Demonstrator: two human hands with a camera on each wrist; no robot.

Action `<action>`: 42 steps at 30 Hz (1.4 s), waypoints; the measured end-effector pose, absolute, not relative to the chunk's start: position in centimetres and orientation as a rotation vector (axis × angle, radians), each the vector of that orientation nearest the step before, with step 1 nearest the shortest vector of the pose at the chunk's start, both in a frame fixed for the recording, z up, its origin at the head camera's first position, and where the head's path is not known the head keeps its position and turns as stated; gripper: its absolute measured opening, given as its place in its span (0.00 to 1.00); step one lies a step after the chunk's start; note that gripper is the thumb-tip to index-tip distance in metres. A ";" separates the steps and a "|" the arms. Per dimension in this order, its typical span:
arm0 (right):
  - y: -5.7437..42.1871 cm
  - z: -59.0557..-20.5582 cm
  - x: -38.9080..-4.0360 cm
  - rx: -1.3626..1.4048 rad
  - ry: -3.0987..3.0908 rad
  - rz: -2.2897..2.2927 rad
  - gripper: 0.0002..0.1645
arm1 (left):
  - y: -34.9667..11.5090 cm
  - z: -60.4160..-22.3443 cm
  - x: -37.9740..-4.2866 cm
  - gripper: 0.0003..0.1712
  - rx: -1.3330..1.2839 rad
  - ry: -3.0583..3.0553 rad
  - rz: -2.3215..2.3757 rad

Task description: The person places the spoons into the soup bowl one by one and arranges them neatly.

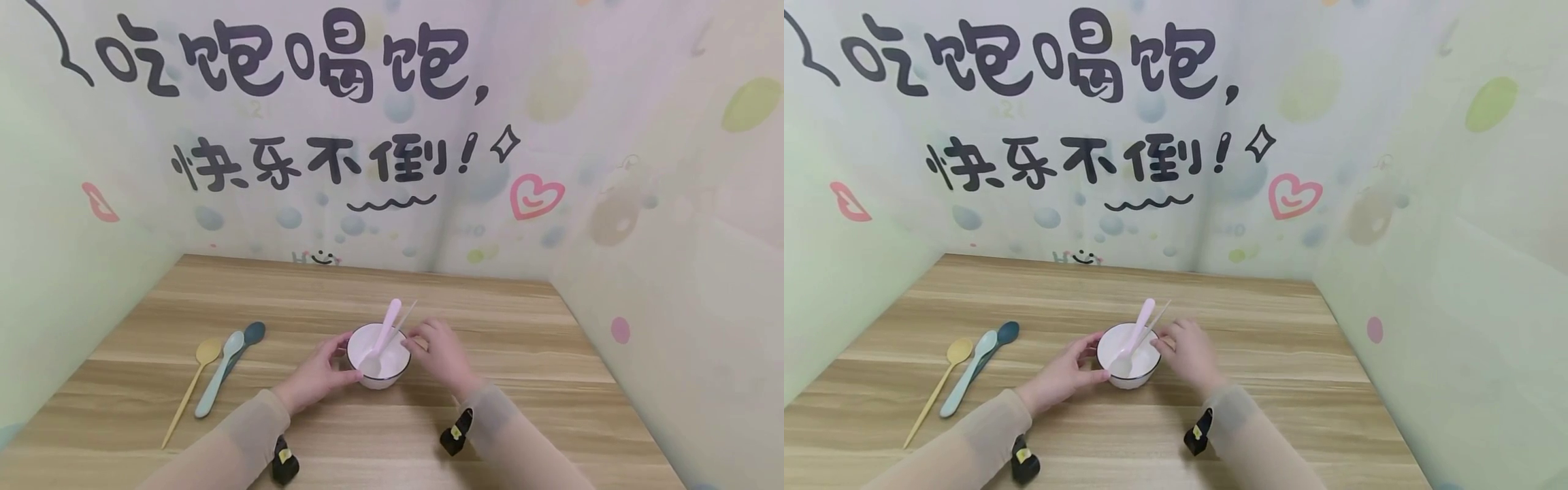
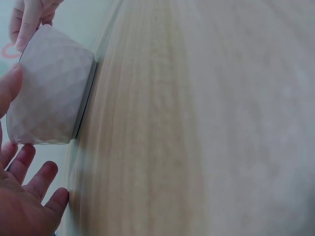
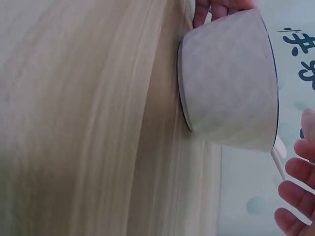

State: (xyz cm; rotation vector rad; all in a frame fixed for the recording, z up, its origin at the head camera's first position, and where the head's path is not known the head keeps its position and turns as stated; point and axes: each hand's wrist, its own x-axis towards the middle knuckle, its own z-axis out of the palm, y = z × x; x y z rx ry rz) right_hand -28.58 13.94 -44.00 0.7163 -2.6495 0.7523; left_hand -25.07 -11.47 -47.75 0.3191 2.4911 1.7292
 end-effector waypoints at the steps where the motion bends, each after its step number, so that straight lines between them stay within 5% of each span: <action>1: 13.9 -44.1 -28.4 0.695 -2.657 0.803 0.12 | -11.5 -47.8 -25.1 0.49 0.320 2.493 1.728; 42: 13.6 -47.6 -26.0 0.616 -2.740 1.596 0.50 | -11.5 -47.7 -25.2 0.48 0.336 2.462 1.756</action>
